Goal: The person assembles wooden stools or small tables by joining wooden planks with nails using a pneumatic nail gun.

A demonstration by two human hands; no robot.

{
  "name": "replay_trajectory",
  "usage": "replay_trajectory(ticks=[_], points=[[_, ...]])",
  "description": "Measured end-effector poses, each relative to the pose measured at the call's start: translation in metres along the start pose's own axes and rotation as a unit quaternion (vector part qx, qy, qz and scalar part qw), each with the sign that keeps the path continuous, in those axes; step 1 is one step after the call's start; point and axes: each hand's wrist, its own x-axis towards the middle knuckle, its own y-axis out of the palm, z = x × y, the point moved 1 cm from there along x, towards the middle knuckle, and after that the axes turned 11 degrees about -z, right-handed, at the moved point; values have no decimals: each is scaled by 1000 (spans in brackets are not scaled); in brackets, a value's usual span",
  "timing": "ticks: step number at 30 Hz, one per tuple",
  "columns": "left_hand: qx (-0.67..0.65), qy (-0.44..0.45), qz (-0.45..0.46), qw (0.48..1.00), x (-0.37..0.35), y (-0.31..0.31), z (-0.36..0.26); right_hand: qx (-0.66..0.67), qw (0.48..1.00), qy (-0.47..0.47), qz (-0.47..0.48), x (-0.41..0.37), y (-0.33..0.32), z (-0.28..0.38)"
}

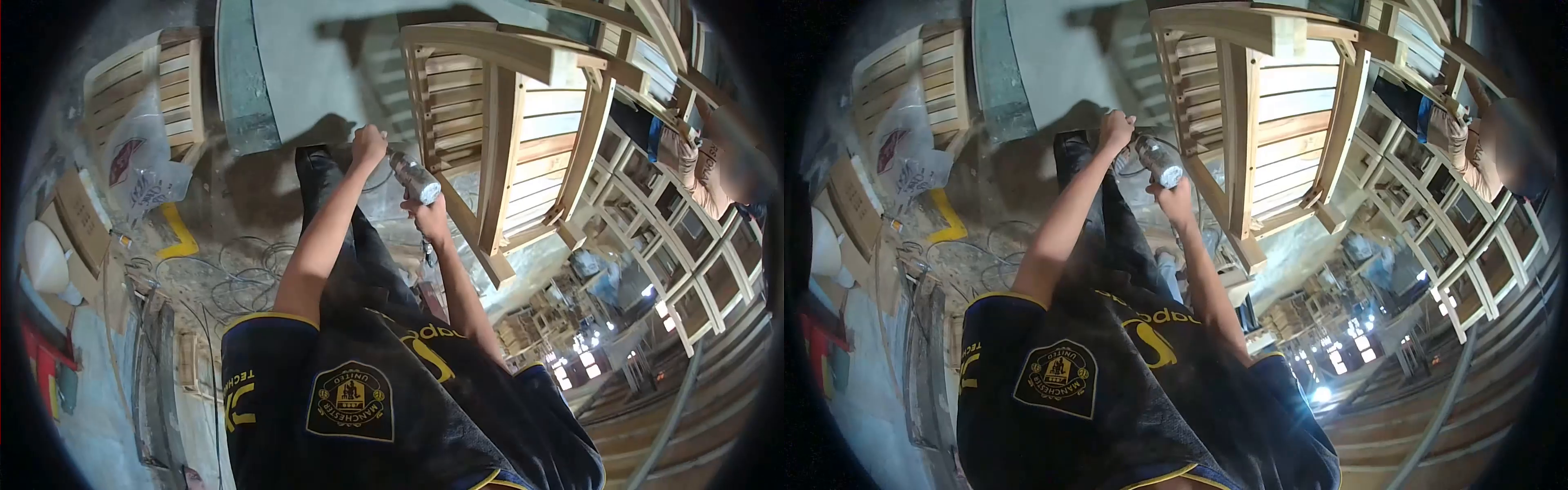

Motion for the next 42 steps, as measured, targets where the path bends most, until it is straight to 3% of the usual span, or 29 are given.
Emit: replay_trajectory(ticks=[2,3,6,7,10,12,14,17,20,24,27,31,32,35,36,37,38,40,41,42], points=[[-44,-5,17,999,13,18,6,2,999,28,-15,8,2,16],[-216,-156,143,953,22,22,7,21,999,25,-29,15,4,18],[-435,-336,297,781,40,28,1,57,997,18,-43,34,3,24],[-498,-354,329,720,44,27,-5,55,996,35,-58,39,4,33],[-448,-326,244,796,61,30,-39,7,994,5,-112,71,8,20],[-475,-267,249,801,88,61,-38,-68,987,-54,-133,99,8,13],[-485,-300,231,788,94,32,-78,-149,968,-129,-157,119,10,34],[-515,-272,270,767,122,25,-102,11,981,-9,-192,137,22,81],[-532,-273,303,742,153,36,-113,60,977,49,-201,161,24,89],[-553,-265,333,716,164,33,-117,26,974,10,-225,182,18,82],[-570,-234,329,715,157,30,-118,71,973,38,-215,185,14,80],[-620,-299,292,664,158,33,-120,53,973,25,-225,186,19,94],[-611,-292,288,677,158,34,-119,54,973,-3,-226,193,19,93],[-576,-265,254,730,154,39,-105,57,982,77,-165,205,17,107],[-431,-167,206,862,148,50,-87,39,982,107,-147,212,15,105],[-266,-56,141,952,149,58,-70,28,983,90,-156,224,16,97],[-304,-45,88,948,145,74,-38,17,984,72,-162,236,17,85],[-223,-28,38,974,92,25,-37,7,981,85,-172,243,14,72],[-249,-64,63,964,75,16,-24,8,980,111,-166,246,18,77],[-364,-113,104,919,58,20,-1,8,977,142,-162,241,21,82]])
